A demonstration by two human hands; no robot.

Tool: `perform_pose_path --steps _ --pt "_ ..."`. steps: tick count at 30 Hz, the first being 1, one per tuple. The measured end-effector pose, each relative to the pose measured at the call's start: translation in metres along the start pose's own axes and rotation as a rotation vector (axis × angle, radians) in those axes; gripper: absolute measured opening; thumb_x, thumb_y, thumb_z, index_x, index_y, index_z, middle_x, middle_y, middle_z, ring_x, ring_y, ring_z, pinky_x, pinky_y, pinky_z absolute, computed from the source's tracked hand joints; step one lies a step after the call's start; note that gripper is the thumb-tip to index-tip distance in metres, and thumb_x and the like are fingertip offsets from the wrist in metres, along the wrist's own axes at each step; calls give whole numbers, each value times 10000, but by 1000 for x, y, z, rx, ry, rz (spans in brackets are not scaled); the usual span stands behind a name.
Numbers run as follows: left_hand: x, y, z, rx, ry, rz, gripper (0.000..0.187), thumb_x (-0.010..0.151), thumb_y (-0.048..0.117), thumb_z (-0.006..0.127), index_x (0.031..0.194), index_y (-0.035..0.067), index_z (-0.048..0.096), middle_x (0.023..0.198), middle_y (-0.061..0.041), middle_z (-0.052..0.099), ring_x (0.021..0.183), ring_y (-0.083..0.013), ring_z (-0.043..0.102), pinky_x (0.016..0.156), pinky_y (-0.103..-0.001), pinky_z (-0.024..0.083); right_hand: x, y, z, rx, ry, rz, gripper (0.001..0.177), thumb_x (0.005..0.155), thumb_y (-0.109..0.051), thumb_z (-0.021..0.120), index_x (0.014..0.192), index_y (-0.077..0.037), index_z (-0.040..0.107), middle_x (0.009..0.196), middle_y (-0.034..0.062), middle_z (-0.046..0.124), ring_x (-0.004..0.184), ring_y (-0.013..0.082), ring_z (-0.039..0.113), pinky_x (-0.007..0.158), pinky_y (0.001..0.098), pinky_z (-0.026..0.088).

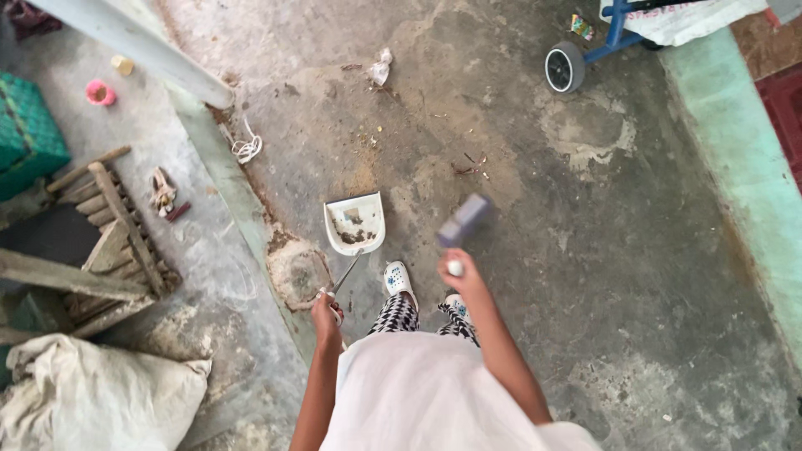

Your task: The person sweeps debris into a dustpan using a handheld squeegee and a longer-handled squeegee, moving between different sections of a concrete outdoor area and picking up the debris into a white bag.

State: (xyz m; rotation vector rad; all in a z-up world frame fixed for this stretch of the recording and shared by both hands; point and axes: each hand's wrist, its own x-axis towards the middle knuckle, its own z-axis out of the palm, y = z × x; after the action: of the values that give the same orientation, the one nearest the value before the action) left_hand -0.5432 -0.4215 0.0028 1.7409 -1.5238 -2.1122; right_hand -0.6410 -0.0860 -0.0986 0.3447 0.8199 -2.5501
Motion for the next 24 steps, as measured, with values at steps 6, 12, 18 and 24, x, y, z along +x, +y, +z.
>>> perform_pose_path --steps 6,12,18,24 --pt "35 42 16 168 -19 32 216 944 296 556 840 107 538 681 -16 487 514 -138 461 473 -301 403 67 -37 25 610 168 536 202 962 -164 630 1120 -39 630 633 -42 517 482 56 483 388 219 417" --pt "65 74 45 163 -73 92 195 927 278 554 840 104 538 686 -33 512 520 -162 495 475 -333 422 -15 -87 7 173 282 389 429 963 -266 616 1353 -87 608 561 -72 455 429 40 433 359 205 376" --pt "78 87 75 151 -46 186 200 919 265 583 849 78 560 708 -46 527 552 -166 502 515 -322 440 -110 -140 -10 -181 627 386 449 921 -297 628 1333 -121 612 580 -56 451 444 60 426 380 234 332" --pt "89 96 112 25 25 97 149 880 213 612 846 90 534 709 -47 495 546 -174 460 495 -338 423 -75 -139 -92 -269 695 249 530 774 -78 741 1282 -134 599 874 46 558 760 148 567 662 335 475"
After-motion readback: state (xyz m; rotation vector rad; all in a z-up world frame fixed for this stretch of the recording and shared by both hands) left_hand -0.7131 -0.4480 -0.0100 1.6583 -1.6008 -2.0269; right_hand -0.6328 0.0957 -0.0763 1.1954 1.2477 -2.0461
